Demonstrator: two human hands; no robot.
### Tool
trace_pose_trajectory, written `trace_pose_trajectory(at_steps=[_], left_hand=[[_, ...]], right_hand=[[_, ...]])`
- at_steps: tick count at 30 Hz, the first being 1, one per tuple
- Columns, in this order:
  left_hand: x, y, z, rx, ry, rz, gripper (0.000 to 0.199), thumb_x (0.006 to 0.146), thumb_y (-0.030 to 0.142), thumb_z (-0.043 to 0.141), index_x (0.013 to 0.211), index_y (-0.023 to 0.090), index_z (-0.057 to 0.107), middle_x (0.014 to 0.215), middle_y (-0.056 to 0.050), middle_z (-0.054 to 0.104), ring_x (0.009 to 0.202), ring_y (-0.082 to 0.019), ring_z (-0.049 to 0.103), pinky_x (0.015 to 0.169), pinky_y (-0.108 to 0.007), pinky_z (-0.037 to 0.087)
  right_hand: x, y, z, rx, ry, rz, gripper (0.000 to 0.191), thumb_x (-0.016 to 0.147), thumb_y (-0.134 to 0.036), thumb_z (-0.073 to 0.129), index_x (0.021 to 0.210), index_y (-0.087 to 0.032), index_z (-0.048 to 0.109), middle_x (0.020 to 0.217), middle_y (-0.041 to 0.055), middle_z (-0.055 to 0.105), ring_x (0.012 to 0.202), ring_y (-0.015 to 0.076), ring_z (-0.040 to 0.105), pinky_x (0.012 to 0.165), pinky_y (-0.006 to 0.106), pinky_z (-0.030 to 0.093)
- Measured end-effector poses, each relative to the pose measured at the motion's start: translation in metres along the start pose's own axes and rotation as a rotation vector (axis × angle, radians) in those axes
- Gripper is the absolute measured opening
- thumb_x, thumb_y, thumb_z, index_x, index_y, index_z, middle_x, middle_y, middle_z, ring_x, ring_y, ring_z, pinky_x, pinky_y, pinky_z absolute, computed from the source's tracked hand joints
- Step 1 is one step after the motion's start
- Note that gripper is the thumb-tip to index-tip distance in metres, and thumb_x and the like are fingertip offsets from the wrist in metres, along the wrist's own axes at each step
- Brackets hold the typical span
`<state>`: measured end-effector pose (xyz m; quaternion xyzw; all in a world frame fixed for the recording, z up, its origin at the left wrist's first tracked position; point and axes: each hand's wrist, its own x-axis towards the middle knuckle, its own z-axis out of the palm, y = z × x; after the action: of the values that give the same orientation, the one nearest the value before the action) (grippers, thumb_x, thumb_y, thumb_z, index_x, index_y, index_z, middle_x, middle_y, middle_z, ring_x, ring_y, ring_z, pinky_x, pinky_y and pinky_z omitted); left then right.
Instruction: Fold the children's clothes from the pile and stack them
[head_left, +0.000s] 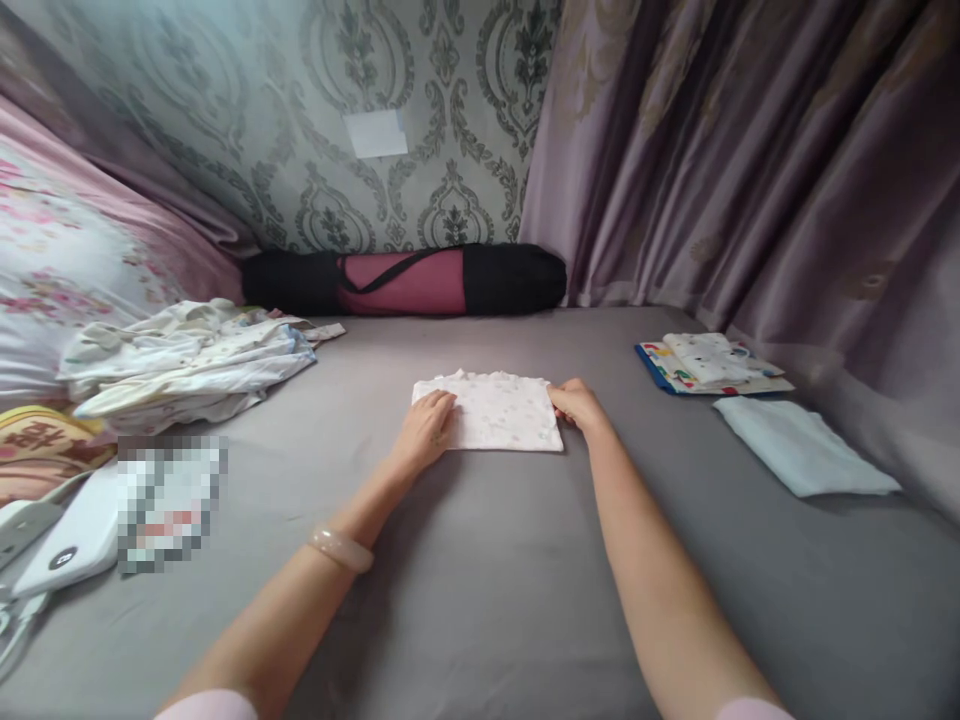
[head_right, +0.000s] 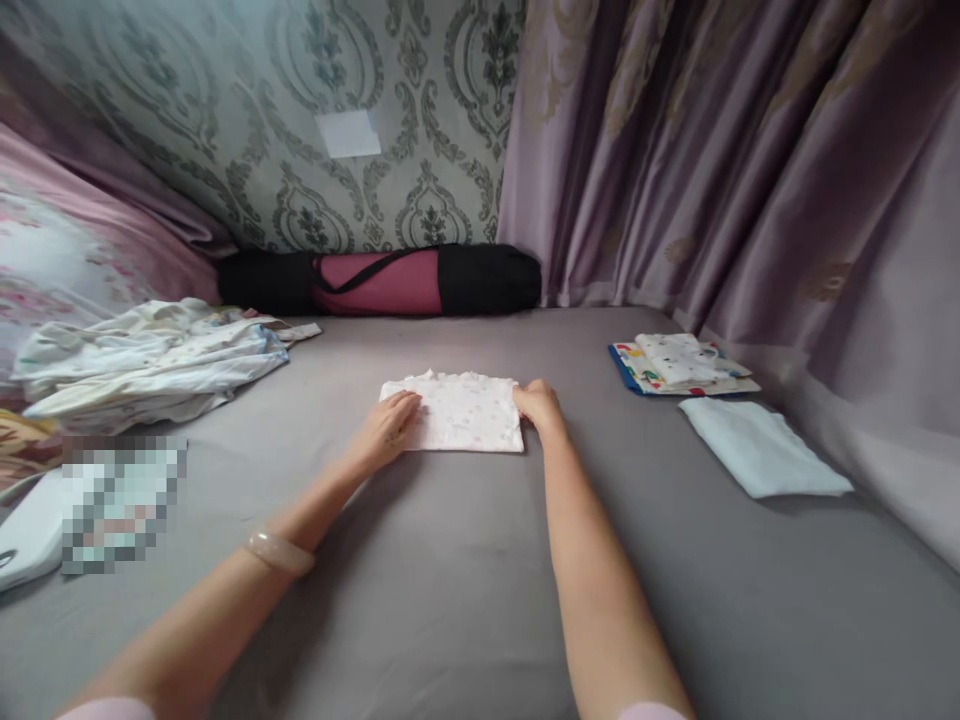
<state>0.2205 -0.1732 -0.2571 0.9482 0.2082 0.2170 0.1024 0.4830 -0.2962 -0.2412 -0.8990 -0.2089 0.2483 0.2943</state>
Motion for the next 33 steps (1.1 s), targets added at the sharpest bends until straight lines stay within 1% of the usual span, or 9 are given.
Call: trace_pose_trajectory(at_steps=[3,6,12,14,17,19,21,27,33], left_hand=[[0.013,0.01,0.014,-0.038,-0.016,0.032,0.032,0.092,0.019,0.034,0.118,0.016,0.053,0.123,-0.015,0.058,0.119,-0.024,0.052,0.104,-0.045,0.041],[0.027,0.018,0.025,-0.017,-0.068,-0.013,0.037,0.092,0.018,0.034,0.124,0.013,0.051,0.132,-0.016,0.054,0.127,-0.026,0.047,0.108,-0.046,0.038],[0.045,0.025,0.036,0.023,-0.112,-0.133,0.039,0.093,0.02,0.034,0.13,0.015,0.048,0.141,-0.014,0.048,0.136,-0.027,0.037,0.111,-0.047,0.033],[0.047,0.027,0.036,0.042,-0.123,-0.167,0.039,0.094,0.022,0.035,0.13,0.014,0.047,0.143,-0.015,0.046,0.137,-0.027,0.036,0.112,-0.047,0.03],[0.049,0.032,0.036,0.075,-0.143,-0.219,0.041,0.095,0.025,0.034,0.134,0.014,0.044,0.146,-0.014,0.043,0.139,-0.026,0.033,0.114,-0.047,0.025],[0.049,0.035,0.034,0.096,-0.164,-0.235,0.044,0.096,0.028,0.032,0.137,0.014,0.041,0.148,-0.013,0.041,0.14,-0.027,0.03,0.115,-0.046,0.023],[0.049,0.038,0.033,0.117,-0.184,-0.247,0.047,0.097,0.031,0.029,0.139,0.013,0.04,0.15,-0.013,0.039,0.141,-0.028,0.028,0.115,-0.047,0.021],[0.049,0.038,0.034,0.172,-0.177,-0.266,0.048,0.096,0.035,0.03,0.141,0.022,0.04,0.149,-0.009,0.04,0.14,-0.032,0.029,0.113,-0.054,0.019],[0.052,0.035,0.032,0.21,-0.132,-0.199,0.046,0.092,0.034,0.034,0.136,0.025,0.045,0.139,-0.008,0.049,0.126,-0.03,0.041,0.104,-0.049,0.03]], right_hand=[[-0.006,-0.001,-0.002,0.023,-0.023,-0.011,0.038,0.083,-0.042,0.062,0.057,-0.016,0.059,0.037,0.0009,0.046,0.041,0.013,0.049,0.041,0.021,0.03],[-0.017,-0.004,-0.005,0.106,-0.091,-0.022,0.04,0.085,-0.043,0.061,0.055,-0.019,0.052,0.035,-0.0043,0.037,0.035,0.0085,0.036,0.037,0.02,0.022],[-0.028,-0.007,-0.015,0.309,-0.321,-0.07,0.039,0.079,-0.041,0.07,0.058,-0.018,0.047,0.043,-0.0063,0.042,0.037,0.0041,0.03,0.034,0.017,0.015],[-0.027,-0.006,-0.015,0.363,-0.378,-0.127,0.033,0.073,-0.036,0.077,0.061,-0.017,0.052,0.045,-0.005,0.048,0.039,0.0048,0.036,0.034,0.016,0.02],[-0.024,-0.003,-0.014,0.416,-0.422,-0.214,0.023,0.068,-0.026,0.081,0.075,-0.015,0.062,0.062,0.0004,0.064,0.052,0.0091,0.054,0.043,0.017,0.04],[-0.024,-0.002,-0.015,0.471,-0.504,-0.215,0.028,0.068,-0.023,0.08,0.089,-0.016,0.064,0.076,0.0042,0.07,0.062,0.0133,0.062,0.053,0.022,0.051],[-0.025,-0.002,-0.016,0.523,-0.582,-0.19,0.036,0.068,-0.02,0.078,0.1,-0.016,0.062,0.086,0.0072,0.072,0.069,0.0167,0.066,0.059,0.028,0.056],[-0.03,0.0,-0.021,0.637,-0.61,-0.146,0.049,0.071,-0.009,0.068,0.117,-0.017,0.053,0.108,0.0119,0.07,0.081,0.0192,0.069,0.067,0.032,0.059],[-0.026,0.003,-0.015,0.763,-0.683,-0.233,0.056,0.075,-0.015,0.064,0.128,-0.02,0.047,0.123,0.0126,0.064,0.099,0.023,0.067,0.081,0.035,0.056]])
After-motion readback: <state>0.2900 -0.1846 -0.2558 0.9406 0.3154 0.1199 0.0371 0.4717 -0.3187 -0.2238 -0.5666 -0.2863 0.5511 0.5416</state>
